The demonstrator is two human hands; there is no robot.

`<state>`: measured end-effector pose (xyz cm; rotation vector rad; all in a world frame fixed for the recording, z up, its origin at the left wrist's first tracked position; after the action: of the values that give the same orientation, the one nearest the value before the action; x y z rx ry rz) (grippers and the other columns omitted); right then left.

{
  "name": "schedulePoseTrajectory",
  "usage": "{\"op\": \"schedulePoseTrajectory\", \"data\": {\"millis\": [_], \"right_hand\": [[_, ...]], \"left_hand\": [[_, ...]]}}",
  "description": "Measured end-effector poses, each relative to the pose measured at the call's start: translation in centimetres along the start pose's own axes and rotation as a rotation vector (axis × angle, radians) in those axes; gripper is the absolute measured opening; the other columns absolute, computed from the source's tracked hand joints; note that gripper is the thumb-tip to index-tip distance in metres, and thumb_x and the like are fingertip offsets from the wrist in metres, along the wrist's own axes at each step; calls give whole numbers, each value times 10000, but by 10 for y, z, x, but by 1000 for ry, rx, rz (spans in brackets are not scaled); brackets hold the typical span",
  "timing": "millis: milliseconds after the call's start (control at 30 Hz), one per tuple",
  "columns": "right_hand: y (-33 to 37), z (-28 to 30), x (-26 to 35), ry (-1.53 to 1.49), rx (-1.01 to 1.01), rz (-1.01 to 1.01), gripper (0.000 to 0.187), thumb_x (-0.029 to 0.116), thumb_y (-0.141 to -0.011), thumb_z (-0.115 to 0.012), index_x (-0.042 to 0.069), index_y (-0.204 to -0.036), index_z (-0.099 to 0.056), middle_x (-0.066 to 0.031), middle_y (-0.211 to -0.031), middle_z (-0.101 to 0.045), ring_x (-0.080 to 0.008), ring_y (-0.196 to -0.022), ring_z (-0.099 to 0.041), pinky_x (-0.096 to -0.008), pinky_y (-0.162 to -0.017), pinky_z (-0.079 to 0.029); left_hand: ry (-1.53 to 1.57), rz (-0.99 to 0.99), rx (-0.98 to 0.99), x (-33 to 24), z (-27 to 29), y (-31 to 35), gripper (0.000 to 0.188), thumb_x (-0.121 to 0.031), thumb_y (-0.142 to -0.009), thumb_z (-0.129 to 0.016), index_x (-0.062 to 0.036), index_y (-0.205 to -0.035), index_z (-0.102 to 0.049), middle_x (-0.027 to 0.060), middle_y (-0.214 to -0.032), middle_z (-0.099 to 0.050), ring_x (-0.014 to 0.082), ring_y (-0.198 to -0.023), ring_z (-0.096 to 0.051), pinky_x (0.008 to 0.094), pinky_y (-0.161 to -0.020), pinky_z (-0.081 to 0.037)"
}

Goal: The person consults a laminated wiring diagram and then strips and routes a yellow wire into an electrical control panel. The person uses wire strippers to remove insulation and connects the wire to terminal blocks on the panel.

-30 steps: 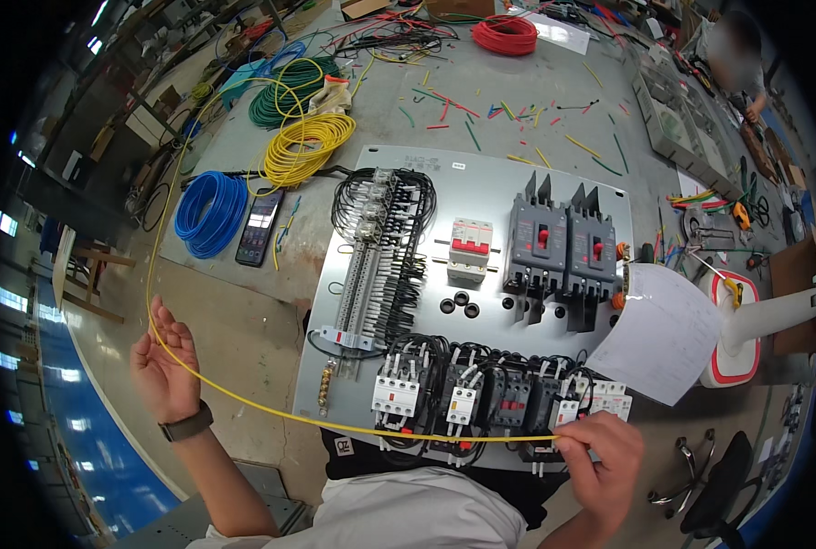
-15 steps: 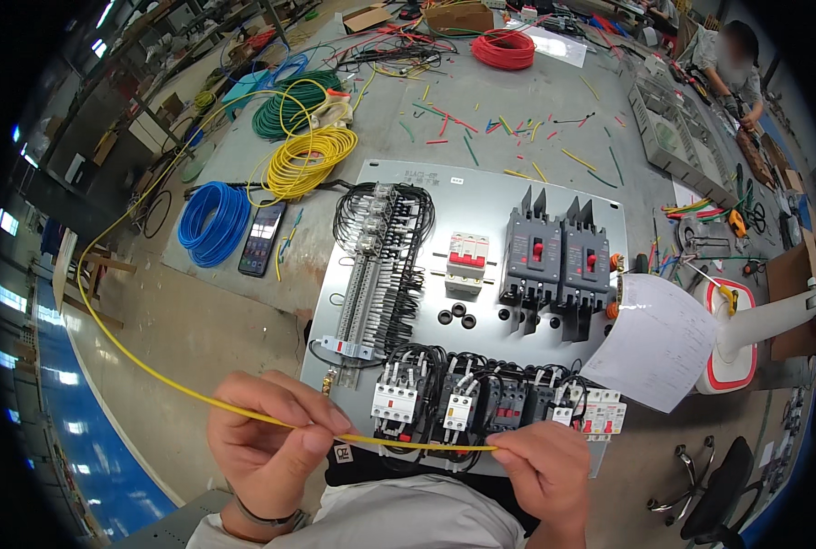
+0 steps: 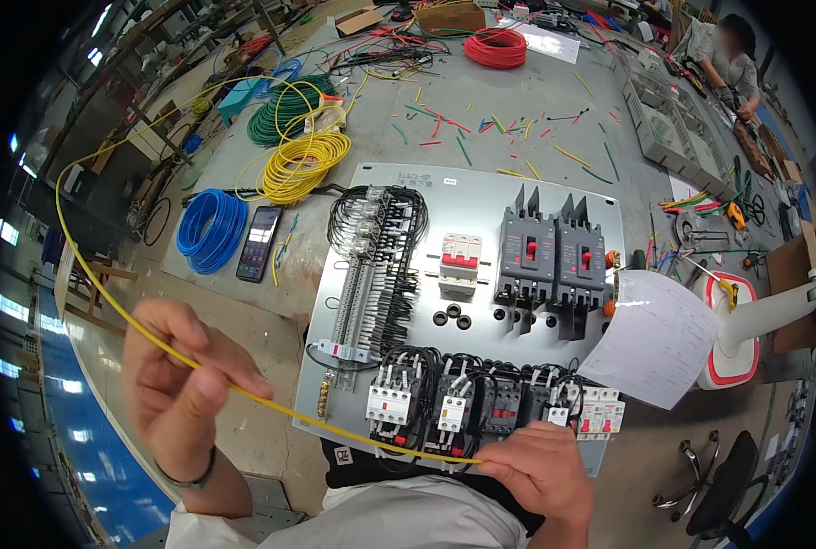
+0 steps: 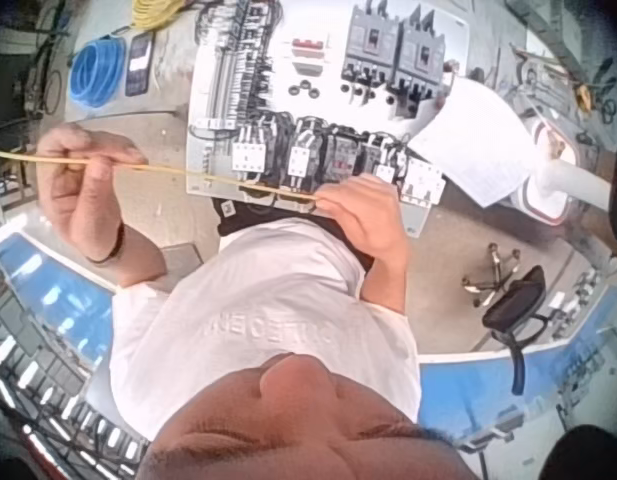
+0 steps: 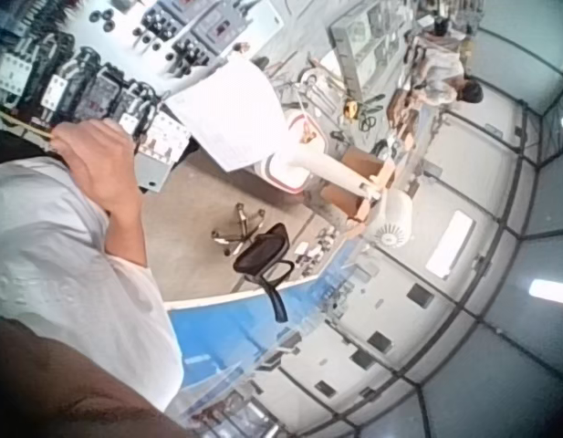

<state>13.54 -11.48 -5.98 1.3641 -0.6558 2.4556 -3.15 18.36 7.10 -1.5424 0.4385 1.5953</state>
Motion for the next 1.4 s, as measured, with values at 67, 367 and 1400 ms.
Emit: {"op": "schedulePoseTrajectory", "data": {"millis": [67,367,1400], "right_hand": [[0,1,0,-16,12,1,141,196,-923,-844,106,-1028,-816,-30,-800,-743,-222,-641,-653,-352,-608,-459],[-5,2,2,-12,-18,-88,120,159,-937,-831,86,-1030,-817,-55,-811,-745,-248,-709,-703,-358,-645,-507],[-158,5,-13,240,120,-126,154,81,-980,-700,13,-1095,-777,-209,-964,-765,-409,-892,-733,-470,-829,-576]], "left_hand": [[-30,-72,50,1,11,-11,375,-240,-1052,-690,-17,-1237,-452,182,-829,-755,217,-757,-746,296,-736,-583],[88,-146,62,9,-17,-27,475,-360,-1161,-515,61,-1369,-442,173,-852,-742,219,-722,-739,292,-706,-600],[-281,-541,327,-2,-86,-99,380,-88,-927,-771,25,-1210,-543,125,-822,-738,275,-774,-754,385,-701,-576]]}}
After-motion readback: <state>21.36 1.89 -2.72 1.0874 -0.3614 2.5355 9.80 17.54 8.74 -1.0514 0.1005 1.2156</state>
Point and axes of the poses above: each hand's wrist, its own y-axis away from the middle knuckle, its own z-axis out of the back of the hand, x = y × z, the point moved 1 cm from there along -y, towards the middle knuckle
